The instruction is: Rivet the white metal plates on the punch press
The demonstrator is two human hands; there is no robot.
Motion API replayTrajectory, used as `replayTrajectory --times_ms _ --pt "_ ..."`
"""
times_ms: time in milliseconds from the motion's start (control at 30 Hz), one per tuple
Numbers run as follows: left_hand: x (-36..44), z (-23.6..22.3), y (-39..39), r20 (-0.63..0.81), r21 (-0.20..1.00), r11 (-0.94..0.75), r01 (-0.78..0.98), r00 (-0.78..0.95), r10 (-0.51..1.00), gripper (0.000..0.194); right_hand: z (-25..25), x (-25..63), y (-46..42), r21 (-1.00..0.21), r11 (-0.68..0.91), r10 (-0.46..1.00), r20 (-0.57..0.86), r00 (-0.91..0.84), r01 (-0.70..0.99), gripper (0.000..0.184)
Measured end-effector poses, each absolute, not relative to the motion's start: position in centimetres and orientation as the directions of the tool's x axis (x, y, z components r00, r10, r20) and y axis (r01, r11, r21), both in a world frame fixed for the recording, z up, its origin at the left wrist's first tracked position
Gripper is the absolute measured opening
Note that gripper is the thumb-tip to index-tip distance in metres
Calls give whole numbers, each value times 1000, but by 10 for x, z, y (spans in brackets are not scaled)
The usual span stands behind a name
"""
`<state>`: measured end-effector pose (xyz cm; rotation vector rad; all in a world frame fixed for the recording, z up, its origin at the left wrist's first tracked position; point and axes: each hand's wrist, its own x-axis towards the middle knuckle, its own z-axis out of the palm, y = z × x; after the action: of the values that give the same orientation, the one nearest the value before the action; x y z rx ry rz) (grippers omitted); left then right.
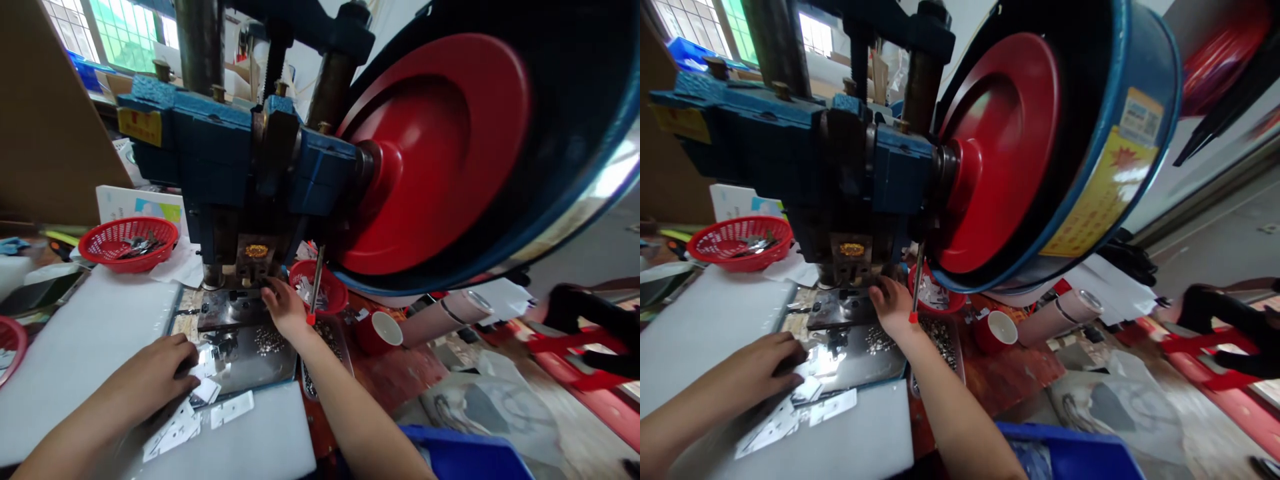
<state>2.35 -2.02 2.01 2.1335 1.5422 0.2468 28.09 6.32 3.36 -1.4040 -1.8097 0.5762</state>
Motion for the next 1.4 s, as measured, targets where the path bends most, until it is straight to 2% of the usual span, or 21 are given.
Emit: replayTrajectory --times_ms 67,100,200,300,400,467,500,567,633,733,800,900,1100,1167,1267,1333,1400 --pt "31 20 -21 -148 502 -243 830 359 922 20 39 267 73 -649 267 962 223 -158 713 30" --pt "34 20 -21 -144 518 -247 819 368 919 19 40 264 76 -641 237 971 186 -152 730 26" --pt "41 22 -21 -128 577 -228 784 363 923 20 36 274 76 -751 149 985 173 -26 643 17" --pt "49 26 -20 -137 640 -166 750 324 936 24 30 309 65 -894 157 957 242 158 420 23" --pt "56 29 -19 -126 708 -99 700 263 957 25 26 339 46 -908 168 926 279 253 384 32" --pt "61 29 -19 -134 764 -34 644 210 969 28 22 342 33 -860 179 924 314 217 478 28" --pt "62 27 -18 -150 795 5 606 188 971 31 20 337 26 -807 199 936 324 135 556 23" --pt "65 24 -18 -187 848 80 524 155 970 37 16 320 17 -660 250 953 298 -58 709 17" --pt "67 20 -17 -201 879 120 462 131 971 41 14 299 12 -506 280 955 238 -180 816 14" --pt "69 21 -16 -194 913 139 384 110 975 46 13 277 13 -296 303 947 199 -252 906 12" --pt "71 23 -16 -205 931 163 325 96 974 50 12 272 14 -216 313 943 189 -274 925 12" --pt "72 26 -16 -225 941 195 276 84 971 55 13 271 12 -218 333 936 194 -294 917 10" --pt "69 30 -17 -239 916 205 345 59 969 52 29 266 22 -376 404 892 364 -268 834 10" --pt "68 32 -17 -231 909 204 362 31 973 45 35 262 34 -356 445 863 416 -287 822 12" --pt "66 34 -17 -199 897 179 403 7 980 32 41 257 52 -263 479 839 417 -349 837 15" --pt "65 34 -16 -163 907 151 392 -2 987 31 44 256 58 -201 492 829 405 -386 847 17" --pt "64 34 -16 -114 929 117 351 -32 993 40 46 258 59 -180 514 815 408 -412 838 17"
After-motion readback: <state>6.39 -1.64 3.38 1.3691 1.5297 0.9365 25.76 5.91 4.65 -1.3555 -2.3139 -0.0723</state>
